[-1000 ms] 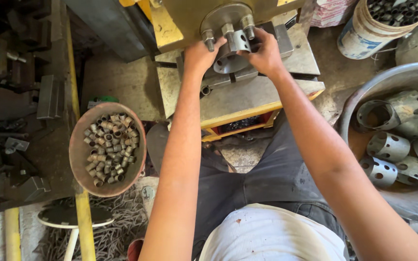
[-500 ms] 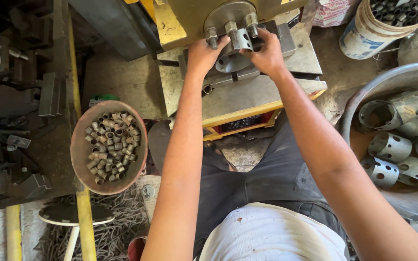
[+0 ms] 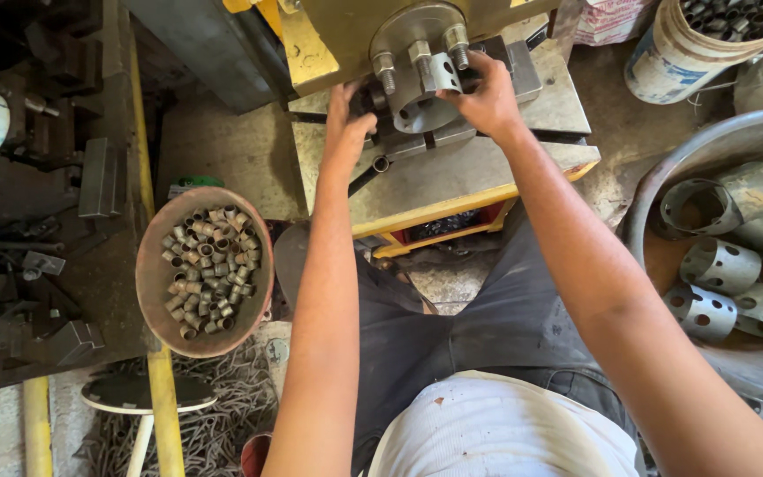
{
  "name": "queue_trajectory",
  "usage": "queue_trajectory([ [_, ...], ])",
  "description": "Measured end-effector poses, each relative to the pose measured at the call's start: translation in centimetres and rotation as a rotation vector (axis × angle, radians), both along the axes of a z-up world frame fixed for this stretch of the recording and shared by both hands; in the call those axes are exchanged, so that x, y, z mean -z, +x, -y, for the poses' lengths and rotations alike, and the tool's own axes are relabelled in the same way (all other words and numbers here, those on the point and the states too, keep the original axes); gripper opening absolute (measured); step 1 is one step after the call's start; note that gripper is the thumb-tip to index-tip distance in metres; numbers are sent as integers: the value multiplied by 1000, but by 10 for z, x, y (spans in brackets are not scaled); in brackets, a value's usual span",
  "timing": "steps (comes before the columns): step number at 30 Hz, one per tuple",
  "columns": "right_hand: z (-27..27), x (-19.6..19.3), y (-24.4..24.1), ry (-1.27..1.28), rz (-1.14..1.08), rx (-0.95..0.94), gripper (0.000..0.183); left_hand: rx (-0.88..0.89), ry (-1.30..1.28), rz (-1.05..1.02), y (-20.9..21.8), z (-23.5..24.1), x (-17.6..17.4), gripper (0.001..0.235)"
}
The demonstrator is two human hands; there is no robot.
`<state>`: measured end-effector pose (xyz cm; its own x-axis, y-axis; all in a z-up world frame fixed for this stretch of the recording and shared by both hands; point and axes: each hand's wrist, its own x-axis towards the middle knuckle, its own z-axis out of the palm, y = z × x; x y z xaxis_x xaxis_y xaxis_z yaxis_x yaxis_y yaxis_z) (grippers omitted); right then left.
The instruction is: The person picks up metal bushings from a bowl and places them into a machine fixture. They then place a perforated metal cylinder over the bushings and operate the press before removing the part and placing it into a large bucket.
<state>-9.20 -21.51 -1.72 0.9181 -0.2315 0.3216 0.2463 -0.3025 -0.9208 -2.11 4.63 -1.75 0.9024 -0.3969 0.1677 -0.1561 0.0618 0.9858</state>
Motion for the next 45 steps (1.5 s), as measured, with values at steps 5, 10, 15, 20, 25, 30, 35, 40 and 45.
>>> queue_trajectory([
  [5,0,1,1,-13,25,-3,46,-4,-30,35,5,-4,23,95],
  [10,0,0,-1,-23,-28,16,39,-10,-22,16,10,-10,42,92],
  [15,-1,-1,-2,-3,-37,10,37,10,-55,-27,3,-8,34,93],
  [20,0,-4,-5,11,-53,26,49,-41,-22,-126,-3,-1,23,97],
  [25,2,0,-3,-26,-58,32,50,-54,325,202,-9,5,15,85],
  [30,4,2,-1,-34,-49,20,49,-65,476,343,-22,28,-20,94],
  [35,2,-13,-4,17,-27,44,56,-133,519,403,-29,41,-57,82],
  [40,-13,-24,-44,93,-9,-101,78,-186,439,404,-51,22,-39,85],
  [45,-61,-9,-112,245,-160,-333,116,-145,-163,-188,-114,-30,2,84],
])
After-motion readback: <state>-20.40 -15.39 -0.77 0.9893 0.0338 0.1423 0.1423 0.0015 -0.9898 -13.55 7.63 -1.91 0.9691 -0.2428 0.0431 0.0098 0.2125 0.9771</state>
